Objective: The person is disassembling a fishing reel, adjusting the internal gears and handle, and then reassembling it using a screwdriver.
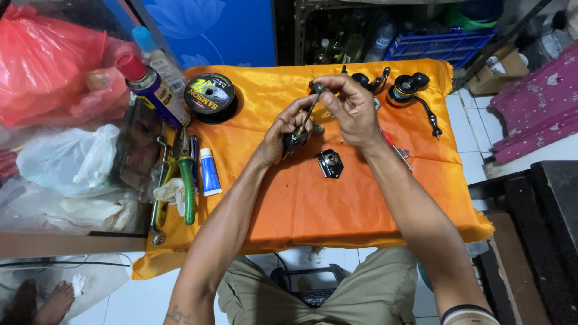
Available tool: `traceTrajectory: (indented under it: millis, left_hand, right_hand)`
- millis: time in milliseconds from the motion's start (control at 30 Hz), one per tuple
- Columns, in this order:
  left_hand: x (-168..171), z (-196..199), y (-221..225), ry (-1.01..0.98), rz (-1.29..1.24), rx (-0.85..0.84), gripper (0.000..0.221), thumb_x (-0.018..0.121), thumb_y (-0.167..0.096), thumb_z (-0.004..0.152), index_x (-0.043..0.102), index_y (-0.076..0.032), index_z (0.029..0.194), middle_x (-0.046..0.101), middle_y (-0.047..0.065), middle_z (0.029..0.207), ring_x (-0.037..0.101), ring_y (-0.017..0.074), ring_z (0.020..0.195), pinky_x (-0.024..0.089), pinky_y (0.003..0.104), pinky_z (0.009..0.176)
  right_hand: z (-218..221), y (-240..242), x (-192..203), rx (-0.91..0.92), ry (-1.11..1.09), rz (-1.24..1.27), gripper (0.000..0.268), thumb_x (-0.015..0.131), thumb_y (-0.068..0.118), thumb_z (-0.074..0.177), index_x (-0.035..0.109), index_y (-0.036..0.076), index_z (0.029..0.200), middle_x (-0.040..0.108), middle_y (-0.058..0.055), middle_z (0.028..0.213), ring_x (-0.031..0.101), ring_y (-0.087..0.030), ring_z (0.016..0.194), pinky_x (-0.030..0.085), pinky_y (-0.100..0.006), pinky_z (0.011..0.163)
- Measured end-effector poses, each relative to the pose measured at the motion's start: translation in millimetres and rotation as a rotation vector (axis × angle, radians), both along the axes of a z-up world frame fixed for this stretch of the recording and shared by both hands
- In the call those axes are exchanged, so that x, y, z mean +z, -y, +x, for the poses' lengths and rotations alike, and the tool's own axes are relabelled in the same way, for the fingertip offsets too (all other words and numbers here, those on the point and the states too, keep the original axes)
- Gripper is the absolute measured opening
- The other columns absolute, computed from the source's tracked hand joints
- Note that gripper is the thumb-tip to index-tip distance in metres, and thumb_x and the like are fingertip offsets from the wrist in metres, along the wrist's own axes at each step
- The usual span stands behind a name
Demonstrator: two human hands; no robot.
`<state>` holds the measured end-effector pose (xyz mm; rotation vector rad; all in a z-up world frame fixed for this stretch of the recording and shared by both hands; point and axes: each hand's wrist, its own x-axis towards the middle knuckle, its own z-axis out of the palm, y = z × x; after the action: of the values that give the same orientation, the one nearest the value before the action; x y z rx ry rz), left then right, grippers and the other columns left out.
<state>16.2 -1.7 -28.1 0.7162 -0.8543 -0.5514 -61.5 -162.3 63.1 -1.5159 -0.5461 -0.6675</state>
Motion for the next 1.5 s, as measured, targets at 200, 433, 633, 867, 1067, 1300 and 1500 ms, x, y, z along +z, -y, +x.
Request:
traceTrajectory:
  millis: [200, 433, 633, 867, 1067, 1300, 1500]
  left_hand:
    - [15, -12, -1, -0.011, 0.028, 0.018, 0.091, 0.047, -0.027, 0.07, 0.035, 0.006, 0.154, 0.054, 0.012, 0.07, 0.044, 0.0118, 0.052, 0.033, 0.022, 0.046]
    - [27, -5, -10, -0.022, -0.017, 0.024, 0.097, 0.047, -0.037, 0.07, 0.032, 0.006, 0.156, 0.053, 0.013, 0.067, 0.043, 0.0138, 0.052, 0.033, 0.024, 0.047]
    - [29, 14, -26, -0.221, -0.165, 0.115, 0.097, 0.047, -0.041, 0.073, 0.03, 0.005, 0.156, 0.05, 0.014, 0.07, 0.044, 0.0188, 0.038, 0.038, 0.027, 0.029]
    - [50, 14, -49, -0.32, -0.311, 0.157, 0.075, 0.045, -0.031, 0.086, 0.04, -0.001, 0.155, 0.062, 0.01, 0.079, 0.047, 0.0152, 0.052, 0.042, 0.027, 0.034]
    - [54, 16, -55, -0.33, -0.296, 0.186, 0.079, 0.049, -0.034, 0.083, 0.04, -0.002, 0.155, 0.058, 0.009, 0.079, 0.043, 0.0142, 0.055, 0.038, 0.027, 0.033]
    - [56, 10, -48, -0.307, -0.269, 0.111, 0.08, 0.051, -0.029, 0.082, 0.037, 0.004, 0.154, 0.063, 0.012, 0.079, 0.048, 0.0174, 0.048, 0.041, 0.028, 0.033]
    - [60, 1, -43, -0.288, -0.191, 0.039, 0.09, 0.056, -0.036, 0.079, 0.032, 0.004, 0.156, 0.057, 0.012, 0.078, 0.045, 0.0151, 0.059, 0.036, 0.025, 0.031]
  right_hand:
    - [-14, 4, 22, 0.089, -0.4, 0.403, 0.043, 0.055, 0.031, 0.106, 0.06, -0.001, 0.134, 0.058, -0.001, 0.101, 0.054, -0.008, 0.087, 0.05, -0.019, 0.068]
    - [-25, 11, 27, 0.235, -0.55, 0.701, 0.045, 0.061, 0.038, 0.103, 0.061, 0.002, 0.131, 0.062, 0.003, 0.1, 0.058, -0.007, 0.089, 0.053, -0.019, 0.071]
    - [-28, 5, 13, 0.155, -0.681, 0.642, 0.042, 0.064, 0.035, 0.102, 0.066, 0.003, 0.128, 0.067, 0.0, 0.099, 0.06, -0.008, 0.084, 0.052, -0.019, 0.067]
    - [-34, -25, 12, -0.021, -0.846, -0.027, 0.026, 0.071, 0.023, 0.095, 0.074, 0.012, 0.119, 0.072, -0.001, 0.11, 0.062, -0.004, 0.088, 0.049, -0.017, 0.072]
    - [-29, -39, -5, -0.097, -0.588, -0.724, 0.025, 0.071, 0.029, 0.095, 0.075, 0.013, 0.114, 0.069, 0.001, 0.095, 0.056, -0.011, 0.075, 0.044, -0.027, 0.065]
    - [-32, -60, -23, -0.091, -0.545, -1.12, 0.032, 0.062, 0.036, 0.099, 0.07, 0.017, 0.124, 0.068, -0.006, 0.115, 0.061, -0.03, 0.104, 0.049, -0.048, 0.079]
    - [-33, -55, -13, -0.117, -0.534, -1.19, 0.045, 0.064, 0.042, 0.097, 0.066, 0.015, 0.132, 0.065, -0.007, 0.107, 0.06, -0.032, 0.103, 0.051, -0.05, 0.078]
